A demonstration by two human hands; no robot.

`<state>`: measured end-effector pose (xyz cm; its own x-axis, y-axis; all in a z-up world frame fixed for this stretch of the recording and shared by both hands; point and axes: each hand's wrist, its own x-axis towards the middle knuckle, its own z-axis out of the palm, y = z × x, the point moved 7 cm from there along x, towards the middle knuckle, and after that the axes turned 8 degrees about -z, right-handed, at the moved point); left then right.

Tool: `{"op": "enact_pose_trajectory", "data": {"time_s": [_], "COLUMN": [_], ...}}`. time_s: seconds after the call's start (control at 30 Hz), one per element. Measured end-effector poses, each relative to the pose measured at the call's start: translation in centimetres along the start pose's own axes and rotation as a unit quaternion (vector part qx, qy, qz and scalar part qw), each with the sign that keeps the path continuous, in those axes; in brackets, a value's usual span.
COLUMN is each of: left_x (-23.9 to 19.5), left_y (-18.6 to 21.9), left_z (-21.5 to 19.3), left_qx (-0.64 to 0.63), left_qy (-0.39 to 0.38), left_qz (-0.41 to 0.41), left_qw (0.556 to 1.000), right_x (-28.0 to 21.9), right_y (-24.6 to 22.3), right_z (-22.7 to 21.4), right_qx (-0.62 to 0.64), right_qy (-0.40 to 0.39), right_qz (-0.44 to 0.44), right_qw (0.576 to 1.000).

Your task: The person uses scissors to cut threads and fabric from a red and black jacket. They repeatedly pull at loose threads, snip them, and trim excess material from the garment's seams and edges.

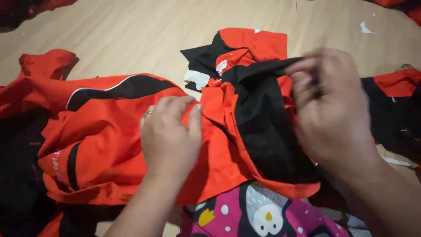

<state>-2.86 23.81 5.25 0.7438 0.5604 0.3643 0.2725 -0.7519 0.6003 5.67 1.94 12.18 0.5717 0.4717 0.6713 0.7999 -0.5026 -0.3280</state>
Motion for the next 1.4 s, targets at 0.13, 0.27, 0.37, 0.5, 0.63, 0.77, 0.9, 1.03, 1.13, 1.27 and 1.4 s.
{"op": "enact_pose_trajectory", "data": {"time_s": [0.13,0.27,0.37,0.5,0.63,0.77,0.9,1.03,1.13,1.27,1.4], "left_x": [0.1,-0.2,0.4,2.8,6.2,8.5,9.0,8.8,8.3,8.2,8.8], "left_y": [-0.4,-1.5,-4.6,-8.7,-12.7,-15.9,-18.8,-19.7,-19.5,-19.8,-19.9], "left_z": [0.6,0.8,0.1,-3.1,-5.7,-5.5,-4.6,-4.8,-5.0,-5.0,-4.9], "left_qx": [0.031,0.048,0.118,0.193,0.242,0.249,0.268,0.228,0.218,0.211,0.126], "left_qy": [-0.001,0.012,0.019,0.1,0.064,-0.042,-0.043,0.029,0.002,0.032,-0.003], "left_qz": [0.005,0.008,-0.024,-0.019,-0.08,-0.14,-0.154,-0.129,-0.132,-0.092,-0.025], "left_qw": [0.999,0.999,0.993,0.976,0.965,0.957,0.95,0.965,0.967,0.973,0.992], "right_x": [2.8,3.3,3.3,4.2,5.2,5.4,5.9,6.3,6.1,6.6,7.6], "right_y": [-3.2,-5.6,-6.3,-8.0,-9.9,-11.6,-12.0,-12.9,-13.0,-12.2,-11.3], "right_z": [3.2,8.2,12.8,17.2,21.9,26.5,30.8,33.3,34.5,34.2,32.1], "right_qx": [-0.016,0.048,0.124,0.129,0.141,0.157,0.167,0.15,0.153,0.13,0.175], "right_qy": [-0.109,-0.15,-0.219,-0.276,-0.329,-0.349,-0.31,-0.235,-0.222,-0.213,-0.214], "right_qz": [-0.124,-0.164,-0.097,-0.04,0.006,0.031,0.025,-0.065,-0.071,-0.062,-0.002], "right_qw": [0.986,0.974,0.963,0.952,0.934,0.923,0.936,0.958,0.96,0.966,0.961]}}
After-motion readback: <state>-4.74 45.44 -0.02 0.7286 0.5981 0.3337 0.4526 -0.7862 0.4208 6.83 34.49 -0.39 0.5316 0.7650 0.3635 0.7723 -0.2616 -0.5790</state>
